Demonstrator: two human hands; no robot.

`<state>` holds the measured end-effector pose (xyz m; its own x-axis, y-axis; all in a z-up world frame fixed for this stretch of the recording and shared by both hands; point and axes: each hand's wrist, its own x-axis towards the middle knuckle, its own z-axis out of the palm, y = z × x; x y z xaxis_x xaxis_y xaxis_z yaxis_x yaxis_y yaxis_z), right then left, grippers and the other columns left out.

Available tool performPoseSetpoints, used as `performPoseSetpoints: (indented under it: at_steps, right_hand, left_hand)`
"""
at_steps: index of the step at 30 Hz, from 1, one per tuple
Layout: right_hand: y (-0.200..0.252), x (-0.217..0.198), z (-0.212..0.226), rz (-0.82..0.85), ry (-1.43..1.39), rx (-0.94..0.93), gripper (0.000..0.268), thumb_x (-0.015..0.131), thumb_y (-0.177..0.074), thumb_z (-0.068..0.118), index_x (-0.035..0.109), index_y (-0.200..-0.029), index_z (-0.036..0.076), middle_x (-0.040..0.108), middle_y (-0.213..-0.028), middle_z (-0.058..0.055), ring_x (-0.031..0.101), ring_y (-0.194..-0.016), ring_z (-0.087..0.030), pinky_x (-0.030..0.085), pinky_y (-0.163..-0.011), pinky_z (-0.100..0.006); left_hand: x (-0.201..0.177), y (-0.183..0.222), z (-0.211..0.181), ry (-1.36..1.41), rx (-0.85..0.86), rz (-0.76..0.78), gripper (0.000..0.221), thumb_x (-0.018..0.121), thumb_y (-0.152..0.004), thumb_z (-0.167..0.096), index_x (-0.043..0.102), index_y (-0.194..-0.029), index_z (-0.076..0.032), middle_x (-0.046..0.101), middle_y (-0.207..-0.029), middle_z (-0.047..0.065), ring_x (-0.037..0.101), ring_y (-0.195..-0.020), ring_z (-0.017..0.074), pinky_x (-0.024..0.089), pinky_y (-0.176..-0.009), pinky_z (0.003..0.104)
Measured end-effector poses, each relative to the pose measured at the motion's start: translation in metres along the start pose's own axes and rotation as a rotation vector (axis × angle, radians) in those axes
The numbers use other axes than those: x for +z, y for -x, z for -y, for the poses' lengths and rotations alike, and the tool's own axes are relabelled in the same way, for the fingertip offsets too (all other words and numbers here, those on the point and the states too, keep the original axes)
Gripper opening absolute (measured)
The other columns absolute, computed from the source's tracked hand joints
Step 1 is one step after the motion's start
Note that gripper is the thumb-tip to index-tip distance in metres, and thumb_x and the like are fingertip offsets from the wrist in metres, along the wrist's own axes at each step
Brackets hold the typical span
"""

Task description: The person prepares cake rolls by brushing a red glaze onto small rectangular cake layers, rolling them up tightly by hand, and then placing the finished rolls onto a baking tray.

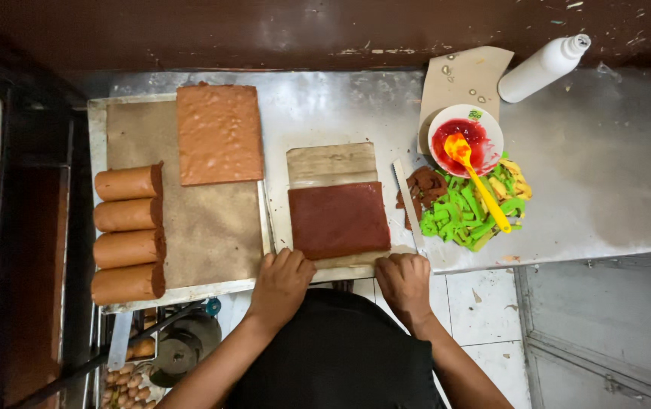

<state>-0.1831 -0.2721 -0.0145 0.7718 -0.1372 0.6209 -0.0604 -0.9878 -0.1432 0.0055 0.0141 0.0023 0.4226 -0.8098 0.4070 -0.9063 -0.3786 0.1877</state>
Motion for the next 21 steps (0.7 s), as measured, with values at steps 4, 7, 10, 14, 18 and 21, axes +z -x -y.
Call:
performPoseSetpoints:
  at_steps: [4, 7, 10, 14, 18, 21]
  right_hand:
    - [0.003, 0.012, -0.012, -0.007, -0.003, -0.061, 0.01, 0.094, -0.11, 0.025, 0.088, -0.117, 0.023, 0.071, -0.109, -0.004, 0.071, -0.097, -0.034, 0.058, -0.096, -0.054]
    - [-0.007, 0.014, -0.009, -0.026, -0.025, -0.093, 0.006, 0.086, -0.117, 0.018, 0.085, -0.113, 0.023, 0.07, -0.108, -0.006, 0.07, -0.095, -0.035, 0.056, -0.094, -0.053]
    - [-0.016, 0.005, -0.011, -0.033, -0.056, -0.098, 0.009, 0.085, -0.118, 0.018, 0.085, -0.11, 0.022, 0.07, -0.104, -0.005, 0.071, -0.093, -0.034, 0.056, -0.094, -0.052]
    - [-0.019, -0.013, -0.016, 0.004, -0.14, -0.086, 0.017, 0.082, -0.12, 0.021, 0.085, -0.104, 0.027, 0.07, -0.101, 0.001, 0.072, -0.096, -0.031, 0.056, -0.097, -0.049]
    - [-0.047, -0.003, -0.038, 0.314, -0.111, 0.045, 0.013, 0.082, -0.118, 0.033, 0.088, -0.109, 0.026, 0.076, -0.112, -0.002, 0.071, -0.117, -0.036, 0.052, -0.106, -0.053]
    - [-0.094, 0.015, -0.046, 0.399, -0.17, 0.127, 0.01, 0.089, -0.111, 0.036, 0.09, -0.115, 0.027, 0.078, -0.115, 0.0, 0.071, -0.124, -0.036, 0.053, -0.111, -0.053]
  left_hand:
    - [-0.002, -0.005, -0.002, -0.043, -0.024, 0.086, 0.021, 0.081, -0.119, -0.031, 0.078, -0.102, -0.019, 0.063, -0.099, 0.003, 0.068, -0.094, 0.0311, 0.046, -0.08, 0.05]
    - [-0.013, -0.014, -0.004, -0.056, -0.035, 0.061, 0.022, 0.084, -0.118, -0.031, 0.075, -0.102, -0.019, 0.061, -0.1, 0.003, 0.067, -0.095, 0.032, 0.046, -0.081, 0.049]
    - [-0.01, -0.007, -0.002, -0.011, -0.02, 0.102, 0.019, 0.083, -0.12, -0.029, 0.077, -0.106, -0.017, 0.063, -0.101, 0.005, 0.068, -0.095, 0.034, 0.047, -0.08, 0.05]
    - [-0.018, -0.004, 0.008, 0.114, -0.038, 0.127, 0.019, 0.082, -0.117, -0.033, 0.08, -0.108, -0.017, 0.066, -0.102, 0.006, 0.071, -0.1, 0.037, 0.053, -0.084, 0.051]
    - [-0.035, -0.034, 0.015, 0.136, -0.167, 0.117, 0.012, 0.084, -0.118, -0.029, 0.083, -0.112, -0.019, 0.068, -0.107, 0.003, 0.073, -0.107, 0.0364, 0.054, -0.088, 0.051]
    - [-0.032, -0.064, 0.033, 0.125, -0.297, 0.14, 0.012, 0.089, -0.114, -0.033, 0.086, -0.113, -0.021, 0.072, -0.114, 0.001, 0.074, -0.114, 0.034, 0.056, -0.097, 0.051]
